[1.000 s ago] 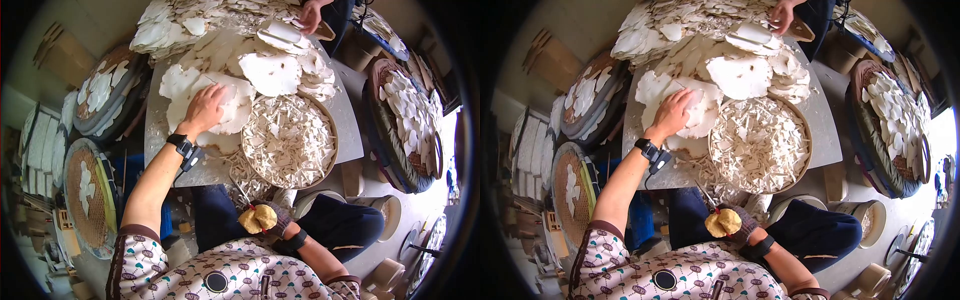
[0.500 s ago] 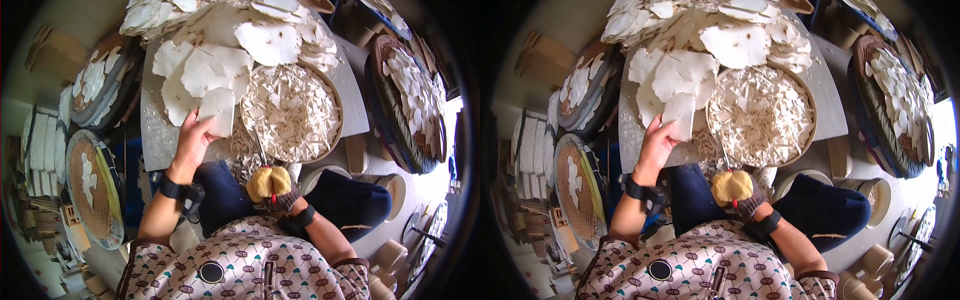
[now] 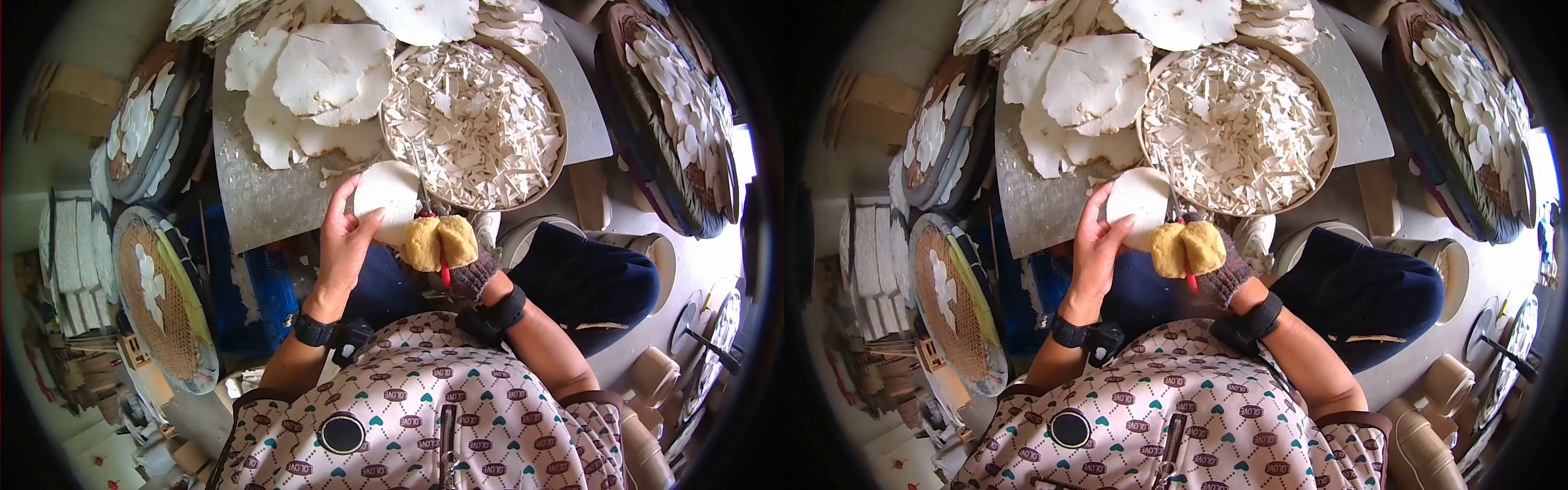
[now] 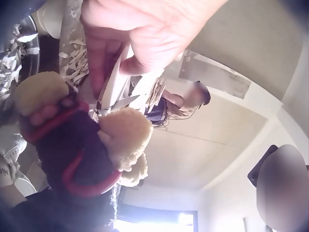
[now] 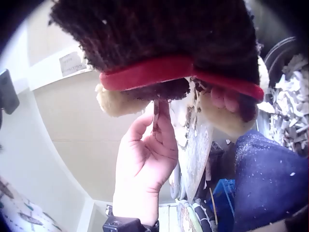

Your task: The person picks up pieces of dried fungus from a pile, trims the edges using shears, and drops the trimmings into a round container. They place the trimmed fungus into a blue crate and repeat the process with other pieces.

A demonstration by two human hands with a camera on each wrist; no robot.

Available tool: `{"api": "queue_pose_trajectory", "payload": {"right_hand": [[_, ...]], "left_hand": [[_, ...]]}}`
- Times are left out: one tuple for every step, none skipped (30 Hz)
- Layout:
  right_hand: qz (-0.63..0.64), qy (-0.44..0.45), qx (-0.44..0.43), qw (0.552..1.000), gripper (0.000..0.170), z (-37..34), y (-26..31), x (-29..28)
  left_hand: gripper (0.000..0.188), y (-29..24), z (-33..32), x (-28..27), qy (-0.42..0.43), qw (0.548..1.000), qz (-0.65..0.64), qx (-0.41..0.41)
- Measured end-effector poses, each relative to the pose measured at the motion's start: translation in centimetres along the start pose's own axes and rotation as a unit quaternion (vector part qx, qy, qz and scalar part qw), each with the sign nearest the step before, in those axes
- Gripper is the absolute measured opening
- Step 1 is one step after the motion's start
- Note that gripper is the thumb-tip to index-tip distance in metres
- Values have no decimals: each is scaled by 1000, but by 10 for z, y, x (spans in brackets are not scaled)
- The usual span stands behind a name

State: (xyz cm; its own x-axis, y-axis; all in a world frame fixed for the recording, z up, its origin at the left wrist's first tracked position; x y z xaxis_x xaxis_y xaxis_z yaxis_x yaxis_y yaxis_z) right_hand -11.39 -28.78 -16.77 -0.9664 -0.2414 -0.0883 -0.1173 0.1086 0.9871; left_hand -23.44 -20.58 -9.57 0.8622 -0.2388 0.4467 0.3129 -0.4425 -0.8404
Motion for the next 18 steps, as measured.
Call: {"api": "queue_pose_trajectory", "payload": {"right_hand": [[92, 8, -23, 995, 31, -1, 6, 3], [184, 19, -45, 982, 30, -2, 11, 5], [356, 36, -84, 930, 30, 1, -6, 13], [487, 63, -113, 864, 30, 2, -7, 14], [605, 99, -135, 778, 31, 2, -9, 14], [596, 59, -105, 794, 27, 3, -11, 14], [585, 21, -74, 807, 24, 4, -13, 14], [653, 22, -26, 757, 23, 2, -13, 16], [716, 14, 22, 697, 22, 0, -7, 17], [610, -3, 26, 792, 22, 1, -14, 15], [492, -21, 30, 870, 22, 2, -23, 12], [373, -28, -2, 927, 22, 2, -9, 7], [236, -45, -31, 970, 22, 1, 6, 3], [106, -69, -55, 990, 23, 0, 20, -2], [193, -70, -28, 978, 22, 0, 22, 1], [279, -70, -1, 958, 21, -1, 19, 5], [63, -96, -83, 990, 19, -2, 24, 0], [42, -96, -82, 991, 20, -2, 23, 0]], "left_hand": [[55, 1, 0, -1, -1, 1000, 2, -15], [55, 0, 0, -2, -2, 1000, 3, -30], [56, 1, 0, -3, -1, 999, 4, -44], [56, 2, 1, -4, 1, 999, 1, -41], [57, 3, 3, -6, 3, 999, -2, -38], [57, 3, 3, -7, 5, 999, -6, -35], [57, 3, 3, -7, 8, 999, 5, -51], [57, 2, 5, -9, 14, 999, 5, -50], [57, 2, 6, -12, 20, 999, 6, -48], [57, 1, 8, -11, 26, 999, 7, -47], [54, 0, 8, -10, 20, 999, -2, -35], [53, -3, 8, -12, -1, 1000, -7, 7], [52, -2, 8, -14, -22, 998, -12, 50], [52, 0, 8, -17, -43, 995, -16, 92], [51, -2, 6, -14, -64, 990, 10, 125], [51, 1, 5, -9, -59, 993, 1, 105], [51, 1, 1, -3, -55, 995, -8, 84], [52, 2, -2, 1, -53, 996, -17, 63]]}}
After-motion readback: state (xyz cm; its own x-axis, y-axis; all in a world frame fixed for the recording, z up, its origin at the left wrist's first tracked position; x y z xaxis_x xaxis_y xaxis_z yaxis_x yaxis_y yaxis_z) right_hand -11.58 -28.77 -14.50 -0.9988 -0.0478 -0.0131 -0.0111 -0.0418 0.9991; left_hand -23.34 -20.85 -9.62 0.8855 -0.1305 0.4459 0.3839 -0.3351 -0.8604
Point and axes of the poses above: each hand's wrist, its own z-axis towards the middle knuckle, its own x-axis out of the palm, y = z × x, the point moved 7 cm from there along z, towards the middle knuckle, and after that the axes turned 14 degrees about -z, right-handed, at the moved point
